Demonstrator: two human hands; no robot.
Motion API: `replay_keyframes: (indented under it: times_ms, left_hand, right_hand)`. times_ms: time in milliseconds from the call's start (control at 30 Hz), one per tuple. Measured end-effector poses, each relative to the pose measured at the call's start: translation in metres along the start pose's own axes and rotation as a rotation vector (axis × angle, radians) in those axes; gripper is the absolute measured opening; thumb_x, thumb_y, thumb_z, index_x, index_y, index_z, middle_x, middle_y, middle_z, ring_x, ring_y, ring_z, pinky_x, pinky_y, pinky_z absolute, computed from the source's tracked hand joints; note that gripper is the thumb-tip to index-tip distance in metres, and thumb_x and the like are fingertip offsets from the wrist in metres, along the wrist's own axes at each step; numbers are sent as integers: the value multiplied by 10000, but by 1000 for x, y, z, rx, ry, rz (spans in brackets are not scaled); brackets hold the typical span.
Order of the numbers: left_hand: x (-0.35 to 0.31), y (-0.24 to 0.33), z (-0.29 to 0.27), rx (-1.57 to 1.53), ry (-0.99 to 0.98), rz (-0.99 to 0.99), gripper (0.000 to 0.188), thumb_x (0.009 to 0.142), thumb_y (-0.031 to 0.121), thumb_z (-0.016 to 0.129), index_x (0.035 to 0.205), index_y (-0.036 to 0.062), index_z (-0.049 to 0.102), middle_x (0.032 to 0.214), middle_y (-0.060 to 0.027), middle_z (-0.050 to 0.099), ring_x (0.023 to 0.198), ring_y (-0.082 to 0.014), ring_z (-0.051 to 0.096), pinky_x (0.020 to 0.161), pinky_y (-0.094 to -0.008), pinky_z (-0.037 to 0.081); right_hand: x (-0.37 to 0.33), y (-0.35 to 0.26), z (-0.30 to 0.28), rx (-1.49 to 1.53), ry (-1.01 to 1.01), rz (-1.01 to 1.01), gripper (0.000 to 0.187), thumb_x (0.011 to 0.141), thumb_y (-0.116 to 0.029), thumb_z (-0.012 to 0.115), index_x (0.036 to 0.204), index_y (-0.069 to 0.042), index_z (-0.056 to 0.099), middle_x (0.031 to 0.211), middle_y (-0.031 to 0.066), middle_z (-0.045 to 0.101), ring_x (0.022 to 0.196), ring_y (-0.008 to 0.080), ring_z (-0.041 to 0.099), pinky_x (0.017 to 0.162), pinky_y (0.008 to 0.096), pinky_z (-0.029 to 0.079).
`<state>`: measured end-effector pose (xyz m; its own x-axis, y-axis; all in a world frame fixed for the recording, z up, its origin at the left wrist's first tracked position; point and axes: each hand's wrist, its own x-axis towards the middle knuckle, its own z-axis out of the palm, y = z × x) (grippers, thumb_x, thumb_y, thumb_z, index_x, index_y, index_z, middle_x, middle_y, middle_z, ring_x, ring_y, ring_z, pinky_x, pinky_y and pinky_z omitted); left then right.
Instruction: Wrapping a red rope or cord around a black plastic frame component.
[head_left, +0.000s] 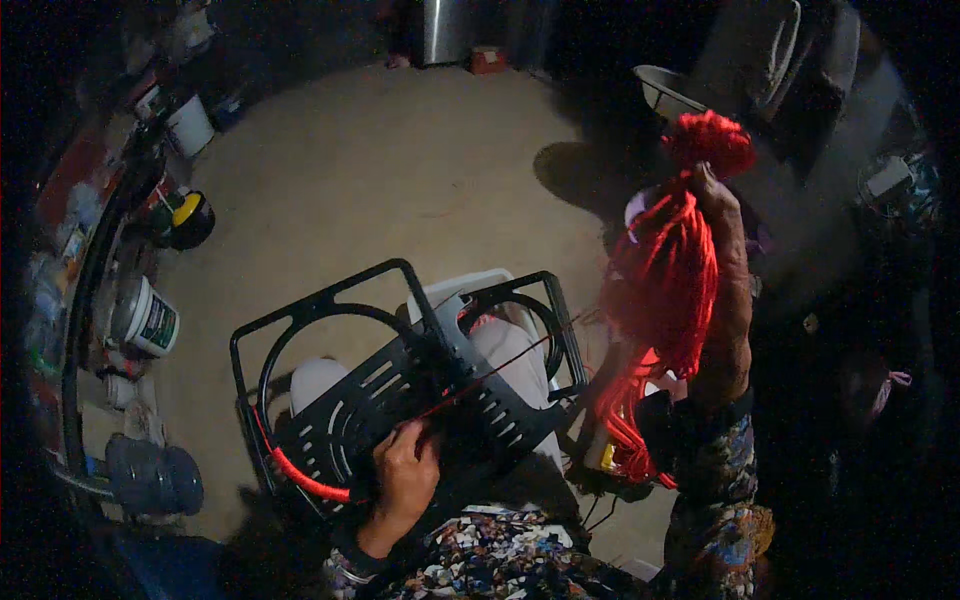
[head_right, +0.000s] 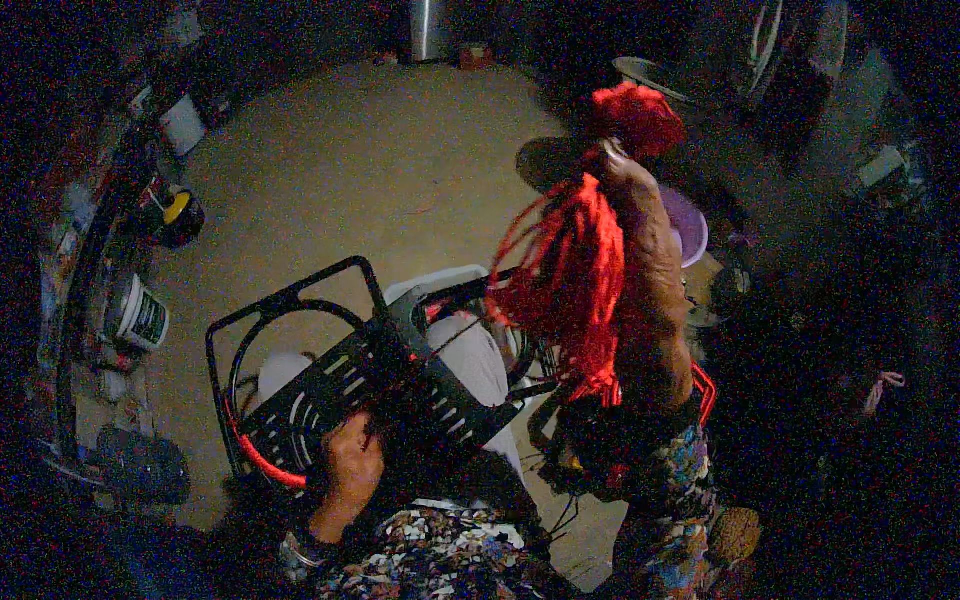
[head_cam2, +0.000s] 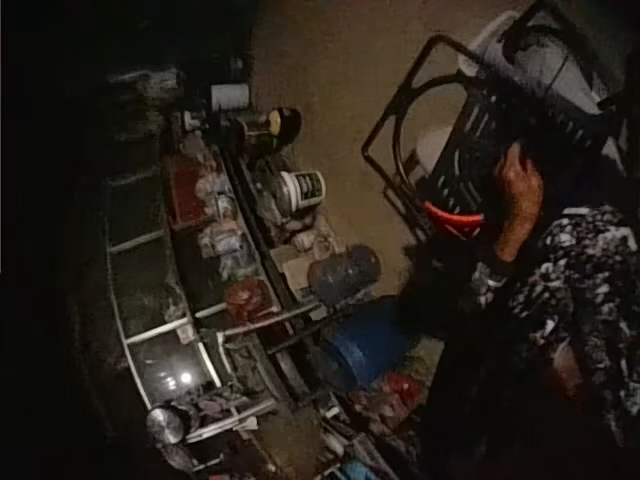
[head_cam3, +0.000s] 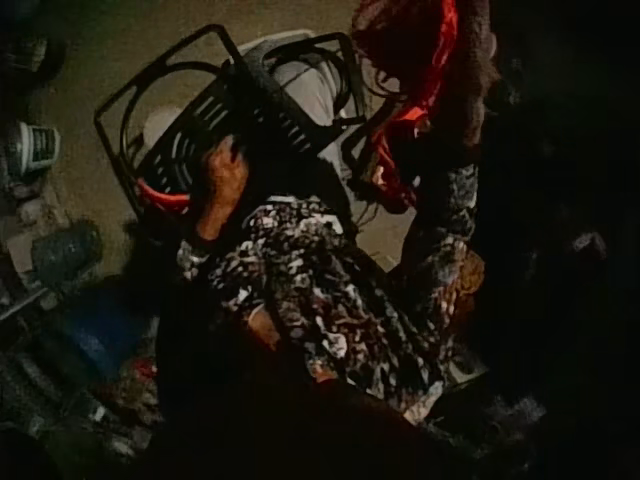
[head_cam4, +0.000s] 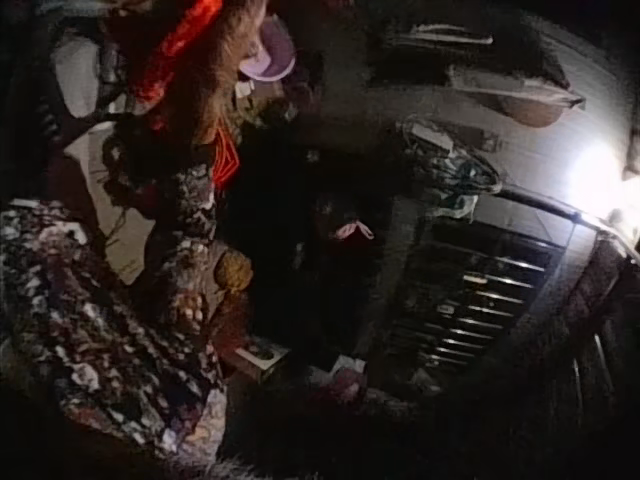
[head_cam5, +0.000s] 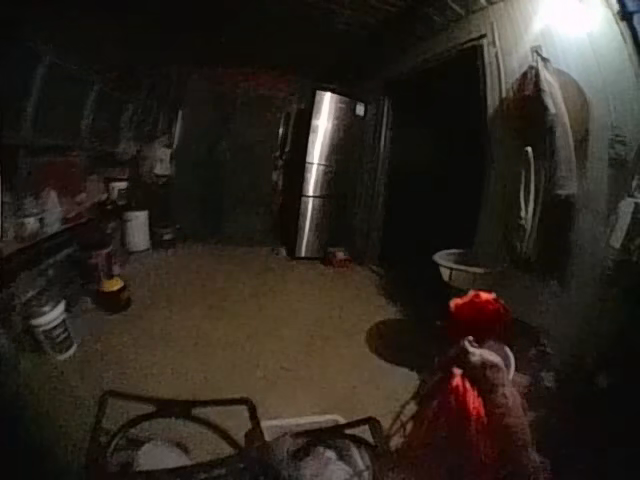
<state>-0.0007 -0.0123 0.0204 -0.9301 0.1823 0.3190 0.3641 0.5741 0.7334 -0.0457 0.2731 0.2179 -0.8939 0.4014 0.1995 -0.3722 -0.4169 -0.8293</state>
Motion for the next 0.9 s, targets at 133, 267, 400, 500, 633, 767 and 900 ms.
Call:
replay_keyframes:
  times_ms: [133, 267, 400, 500, 633, 767, 900]
  left_hand:
    - [7, 14, -6, 17, -58, -19, 106, 769, -4, 632, 783, 18, 528, 685, -160, 565, 652, -318, 601, 589, -398, 462]
    - [8, 3, -2, -104, -33, -152, 154, 751, -32, 642, 819, 24, 515, 681, -113, 550, 596, -239, 590, 554, -366, 457]
    - [23, 12, -10, -615, -55, -420, 230, 775, -16, 638, 966, -12, 509, 629, -70, 558, 488, -140, 543, 399, -255, 413]
    - [35, 3, -19, -746, -329, -622, 298, 816, 62, 617, 1065, -65, 513, 653, -123, 606, 445, -139, 539, 355, -228, 388]
    - [44, -1, -20, -973, -538, -796, 354, 884, 175, 558, 1109, -98, 540, 697, -143, 635, 416, -149, 532, 344, -234, 383]
    - [41, -6, -22, -943, -642, -792, 301, 924, 222, 521, 972, -63, 602, 665, -100, 604, 429, -144, 532, 355, -231, 389]
    - [42, -8, -20, -1026, -668, -770, 273, 917, 233, 551, 916, -37, 597, 654, -80, 586, 434, -135, 530, 362, -227, 392]
  right_hand:
    - [-28, -6, -2, 28, 51, -76, 389, 955, -362, 502, 1184, -47, 523, 939, 74, 622, 798, 161, 621, 706, 327, 533]
    - [-134, -23, -81, 44, 214, -187, 398, 957, -363, 498, 1201, -49, 515, 966, 76, 617, 827, 156, 613, 732, 327, 525]
    - [-133, -19, -103, 52, 371, -260, 406, 960, -364, 494, 1218, -51, 508, 992, 77, 611, 857, 151, 605, 758, 328, 516]
    - [-131, -20, -111, 42, 494, -326, 413, 961, -365, 490, 1231, -53, 502, 1012, 78, 607, 879, 148, 600, 777, 328, 510]
    - [-128, -21, -114, 24, 664, -430, 422, 964, -366, 486, 1248, -55, 494, 1039, 79, 601, 908, 143, 592, 803, 328, 502]
    - [-165, -22, -185, 28, 291, -170, 445, 964, -336, 470, 1301, -46, 453, 1198, 103, 535, 1080, 178, 526, 927, 341, 442]
    - [-187, -27, -196, -71, 124, 45, 467, 954, -304, 470, 1337, -40, 426, 1293, 113, 495, 1186, 202, 484, 1005, 347, 401]
